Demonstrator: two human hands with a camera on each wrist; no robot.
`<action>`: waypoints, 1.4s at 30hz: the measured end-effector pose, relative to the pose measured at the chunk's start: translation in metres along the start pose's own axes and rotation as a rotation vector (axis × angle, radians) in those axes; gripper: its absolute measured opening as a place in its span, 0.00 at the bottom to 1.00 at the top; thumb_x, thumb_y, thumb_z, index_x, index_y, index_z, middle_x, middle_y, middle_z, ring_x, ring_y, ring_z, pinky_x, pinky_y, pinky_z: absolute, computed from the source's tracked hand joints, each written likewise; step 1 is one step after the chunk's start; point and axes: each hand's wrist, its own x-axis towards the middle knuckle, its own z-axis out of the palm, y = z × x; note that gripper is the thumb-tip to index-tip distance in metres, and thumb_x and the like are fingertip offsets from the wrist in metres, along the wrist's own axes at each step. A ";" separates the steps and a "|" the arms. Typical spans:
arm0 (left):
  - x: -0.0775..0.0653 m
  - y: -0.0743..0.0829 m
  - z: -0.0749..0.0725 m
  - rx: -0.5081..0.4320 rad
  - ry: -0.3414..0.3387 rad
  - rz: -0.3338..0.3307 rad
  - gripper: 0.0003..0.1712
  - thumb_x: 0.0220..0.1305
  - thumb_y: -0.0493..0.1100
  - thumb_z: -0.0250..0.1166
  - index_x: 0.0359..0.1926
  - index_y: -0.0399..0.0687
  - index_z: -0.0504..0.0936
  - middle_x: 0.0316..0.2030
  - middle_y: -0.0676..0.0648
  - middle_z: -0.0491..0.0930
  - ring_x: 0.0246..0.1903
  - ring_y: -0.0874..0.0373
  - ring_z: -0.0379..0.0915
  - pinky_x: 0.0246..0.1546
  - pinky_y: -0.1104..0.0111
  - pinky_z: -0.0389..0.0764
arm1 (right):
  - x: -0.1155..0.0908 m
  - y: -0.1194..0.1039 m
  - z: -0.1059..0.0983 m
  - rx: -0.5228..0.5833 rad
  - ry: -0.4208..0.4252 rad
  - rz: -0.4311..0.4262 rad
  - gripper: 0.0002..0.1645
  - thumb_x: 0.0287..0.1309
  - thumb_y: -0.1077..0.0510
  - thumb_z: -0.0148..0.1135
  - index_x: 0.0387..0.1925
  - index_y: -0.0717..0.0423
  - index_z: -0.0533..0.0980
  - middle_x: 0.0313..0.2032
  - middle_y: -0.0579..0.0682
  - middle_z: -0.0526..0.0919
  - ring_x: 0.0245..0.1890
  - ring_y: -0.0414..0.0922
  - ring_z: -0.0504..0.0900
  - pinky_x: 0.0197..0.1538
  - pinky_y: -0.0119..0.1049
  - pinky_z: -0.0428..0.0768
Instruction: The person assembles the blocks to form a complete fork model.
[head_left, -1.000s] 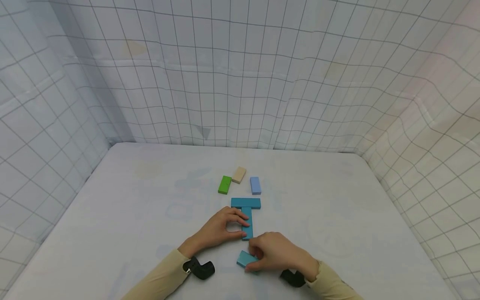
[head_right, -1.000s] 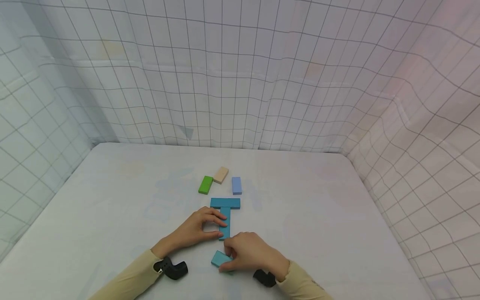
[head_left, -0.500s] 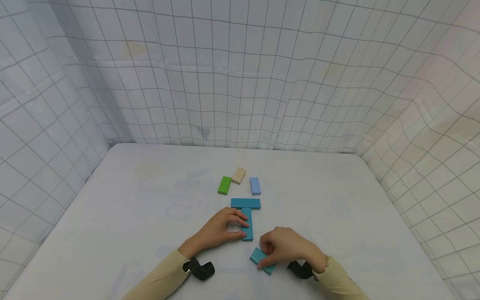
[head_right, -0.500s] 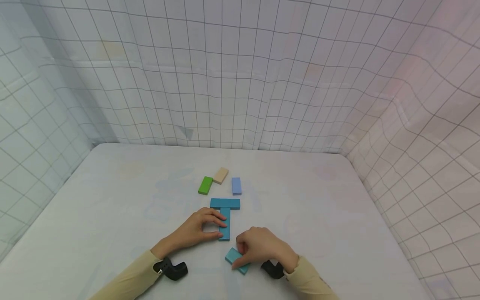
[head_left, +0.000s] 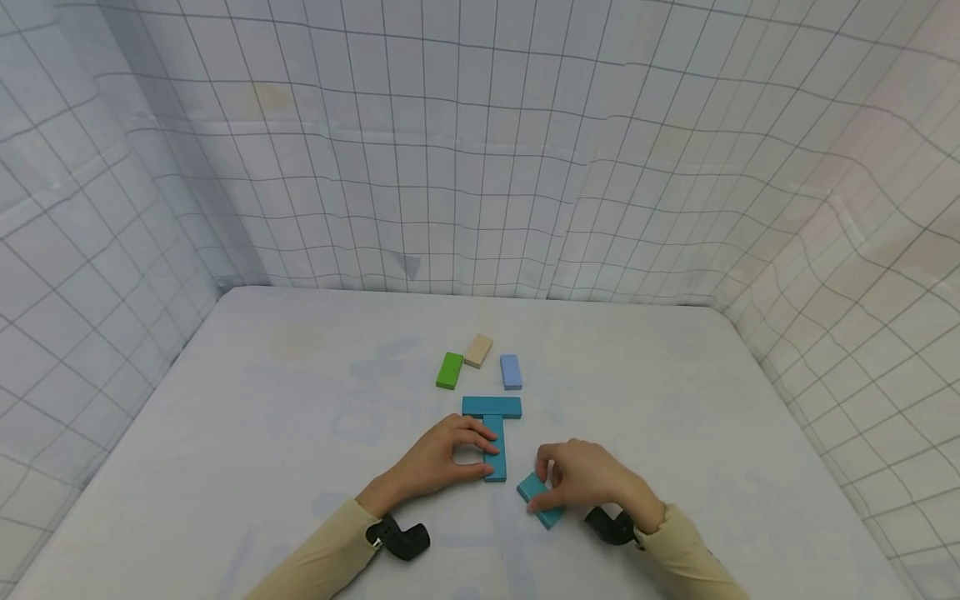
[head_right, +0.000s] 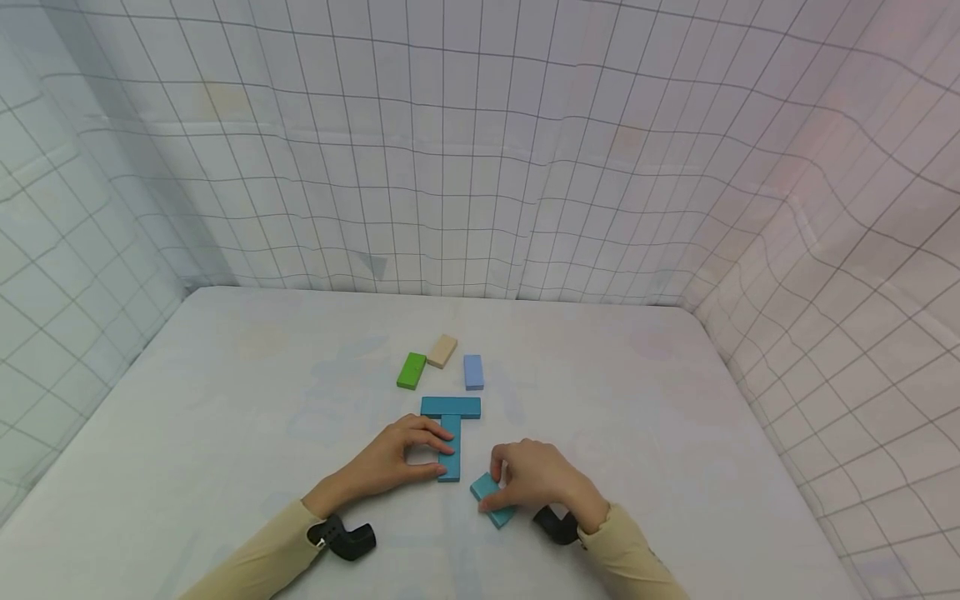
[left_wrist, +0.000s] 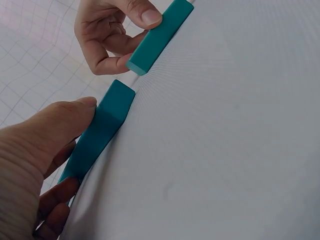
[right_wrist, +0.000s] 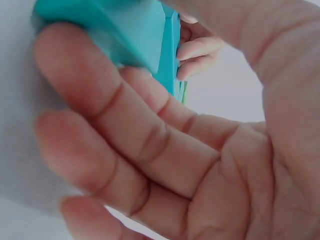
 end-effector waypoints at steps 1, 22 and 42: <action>0.000 0.000 0.000 0.000 0.000 0.000 0.13 0.58 0.52 0.69 0.44 0.59 0.85 0.50 0.60 0.74 0.55 0.59 0.66 0.56 0.60 0.68 | 0.000 0.001 0.000 0.000 0.009 0.008 0.21 0.43 0.38 0.73 0.28 0.44 0.74 0.16 0.35 0.72 0.15 0.34 0.68 0.18 0.29 0.67; -0.002 -0.001 0.001 -0.014 -0.002 0.005 0.12 0.59 0.52 0.68 0.44 0.58 0.85 0.50 0.59 0.74 0.55 0.58 0.66 0.56 0.60 0.68 | 0.000 0.008 0.004 0.008 0.145 -0.045 0.28 0.48 0.38 0.70 0.45 0.50 0.75 0.26 0.37 0.75 0.23 0.33 0.71 0.27 0.30 0.72; -0.001 0.000 0.001 0.005 0.001 0.025 0.12 0.59 0.51 0.68 0.44 0.58 0.85 0.51 0.59 0.74 0.54 0.58 0.66 0.56 0.60 0.68 | -0.015 0.015 -0.009 0.019 -0.052 -0.148 0.36 0.46 0.53 0.75 0.59 0.47 0.74 0.40 0.38 0.71 0.36 0.37 0.72 0.38 0.30 0.74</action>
